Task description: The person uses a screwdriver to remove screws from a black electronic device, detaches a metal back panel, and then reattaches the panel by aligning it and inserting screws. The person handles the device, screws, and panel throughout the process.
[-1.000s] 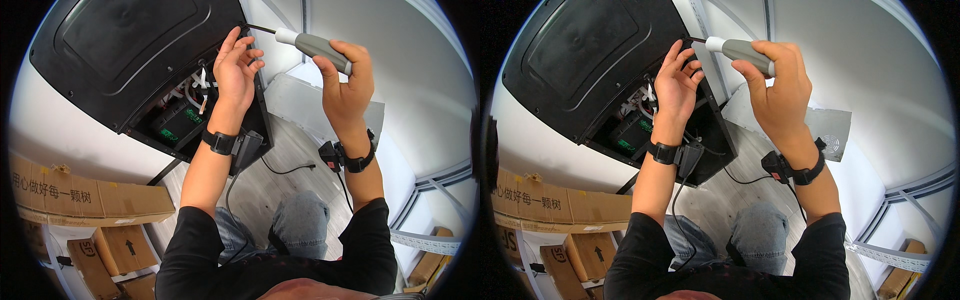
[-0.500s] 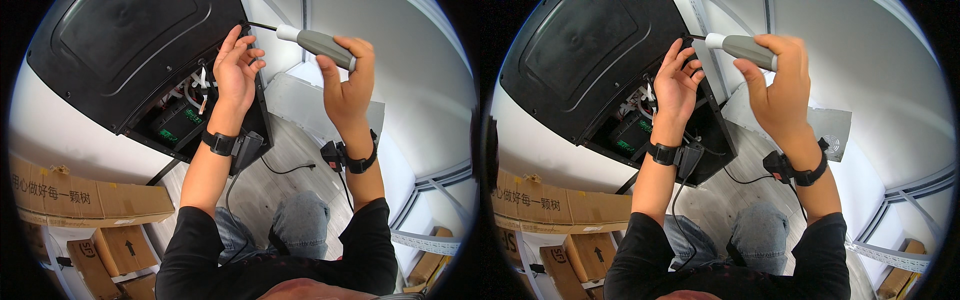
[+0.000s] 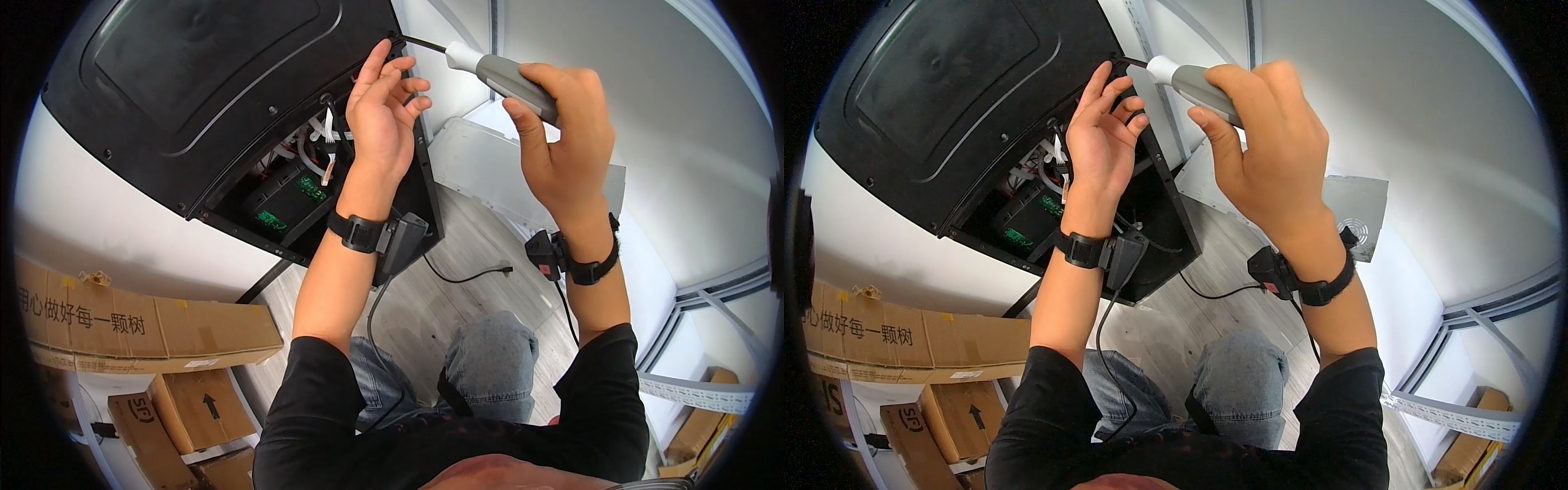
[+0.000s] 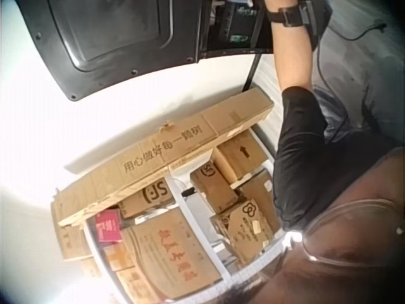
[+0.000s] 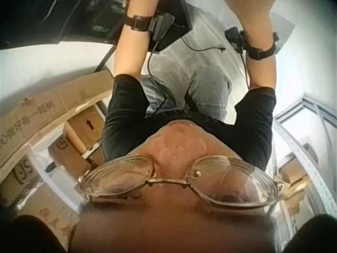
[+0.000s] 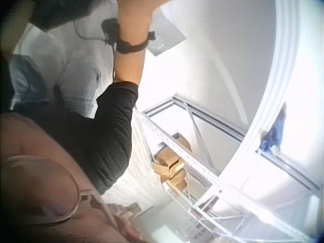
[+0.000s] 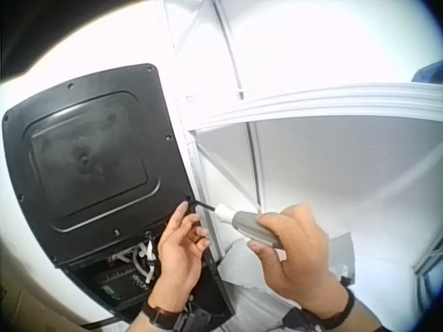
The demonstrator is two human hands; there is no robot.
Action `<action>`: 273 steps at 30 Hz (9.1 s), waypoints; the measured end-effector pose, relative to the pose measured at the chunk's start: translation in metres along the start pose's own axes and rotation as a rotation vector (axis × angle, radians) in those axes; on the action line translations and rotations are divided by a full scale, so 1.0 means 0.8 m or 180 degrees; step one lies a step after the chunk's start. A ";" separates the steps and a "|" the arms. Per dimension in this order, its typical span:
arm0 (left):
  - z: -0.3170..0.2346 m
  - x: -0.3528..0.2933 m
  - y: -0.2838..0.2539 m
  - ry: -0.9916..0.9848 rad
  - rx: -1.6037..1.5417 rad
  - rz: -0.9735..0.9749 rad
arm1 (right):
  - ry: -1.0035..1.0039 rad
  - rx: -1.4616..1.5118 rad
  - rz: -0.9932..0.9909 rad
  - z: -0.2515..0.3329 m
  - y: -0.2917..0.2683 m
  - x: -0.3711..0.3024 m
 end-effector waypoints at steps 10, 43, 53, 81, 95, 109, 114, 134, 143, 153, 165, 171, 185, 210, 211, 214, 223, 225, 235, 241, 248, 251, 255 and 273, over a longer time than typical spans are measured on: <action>0.005 0.002 -0.003 0.0019 0.0037 0.0088 | 0.0025 -0.0496 -0.0584 0.005 -0.041 -0.023; 0.291 -0.199 -0.207 -0.3012 0.2065 0.0011 | 0.5514 0.3345 0.0865 -0.084 -0.154 -0.446; 0.518 -0.300 -0.271 -0.3355 0.2974 0.0567 | 0.5981 0.1149 -0.0527 -0.107 -0.205 -0.584; 0.612 -0.274 -0.108 -0.2701 0.2724 0.1181 | 0.3707 -0.2491 0.1971 -0.156 -0.313 -0.657; 0.638 -0.279 -0.063 -0.1285 0.3531 0.0939 | 0.3413 -0.3195 0.1812 -0.165 -0.312 -0.670; 0.656 -0.223 -0.085 -0.1359 0.4246 0.0297 | 0.2679 -0.2384 0.1215 -0.162 -0.243 -0.616; 0.655 -0.221 -0.076 -0.1492 0.4394 0.0146 | 0.2702 -0.2036 0.1029 -0.155 -0.195 -0.613; 0.664 -0.216 -0.068 -0.0979 0.4836 0.0530 | 0.3051 -0.1600 0.0915 -0.136 -0.174 -0.608; 0.667 -0.214 -0.077 -0.1158 0.4593 0.0636 | 0.3181 -0.1444 0.0889 -0.138 -0.167 -0.617; 0.667 -0.217 -0.088 -0.1194 0.4278 0.0888 | 0.3139 -0.1427 0.1229 -0.171 -0.155 -0.643; 0.642 -0.209 -0.093 -0.1518 0.3937 0.0906 | 0.2975 -0.1691 0.2014 -0.225 -0.129 -0.647; 0.621 -0.214 -0.119 -0.1233 0.3619 0.0759 | 0.3065 -0.1712 0.2097 -0.235 -0.124 -0.655; 0.574 -0.271 -0.162 -0.2401 0.2025 0.0306 | 0.5775 0.0945 -0.0879 -0.199 -0.170 -0.604; 0.444 -0.243 -0.213 -0.2969 0.1977 0.0110 | 0.4779 0.0114 -0.1497 -0.243 -0.107 -0.490; 0.431 -0.241 -0.207 -0.3149 0.1815 -0.0107 | 0.4803 0.0113 -0.1500 -0.243 -0.103 -0.478; 0.416 -0.238 -0.217 -0.3182 0.1702 -0.0353 | 0.4839 0.0055 -0.1468 -0.246 -0.098 -0.449; 0.388 -0.216 -0.240 -0.3018 0.1284 -0.0766 | 0.4275 0.0227 -0.1236 -0.236 -0.080 -0.328; 0.383 -0.208 -0.244 -0.3000 0.1336 -0.0697 | 0.4252 0.0303 -0.1135 -0.225 -0.072 -0.288; 0.364 -0.172 -0.233 -0.2886 0.1064 -0.0647 | 0.2871 -0.1714 0.0126 -0.213 -0.068 -0.124; 0.375 -0.181 -0.225 -0.3231 0.1600 -0.0212 | 0.1795 -0.2260 0.0166 -0.212 -0.081 -0.070; 0.389 -0.196 -0.220 -0.3720 0.1879 0.1071 | 0.1990 -0.2245 0.0604 -0.159 -0.097 -0.033; 0.376 -0.187 -0.227 -0.3795 0.1812 0.1534 | 0.1877 -0.1684 0.0561 -0.141 -0.102 -0.033; 0.358 -0.206 -0.280 -0.4667 0.2101 0.2561 | 0.1926 -0.1081 0.0505 -0.121 -0.110 -0.034; 0.320 -0.209 -0.374 -0.2347 0.4325 0.0753 | 0.1686 -0.0008 -0.0181 -0.193 -0.134 -0.076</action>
Point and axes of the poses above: each hand's wrist, its own x-axis towards the middle knuckle, its own y-axis out of the palm, z = x × y, the point moved 1 cm from there along x, towards the middle knuckle, and after that the axes turned 2 degrees about -y, right-handed, at the moved point
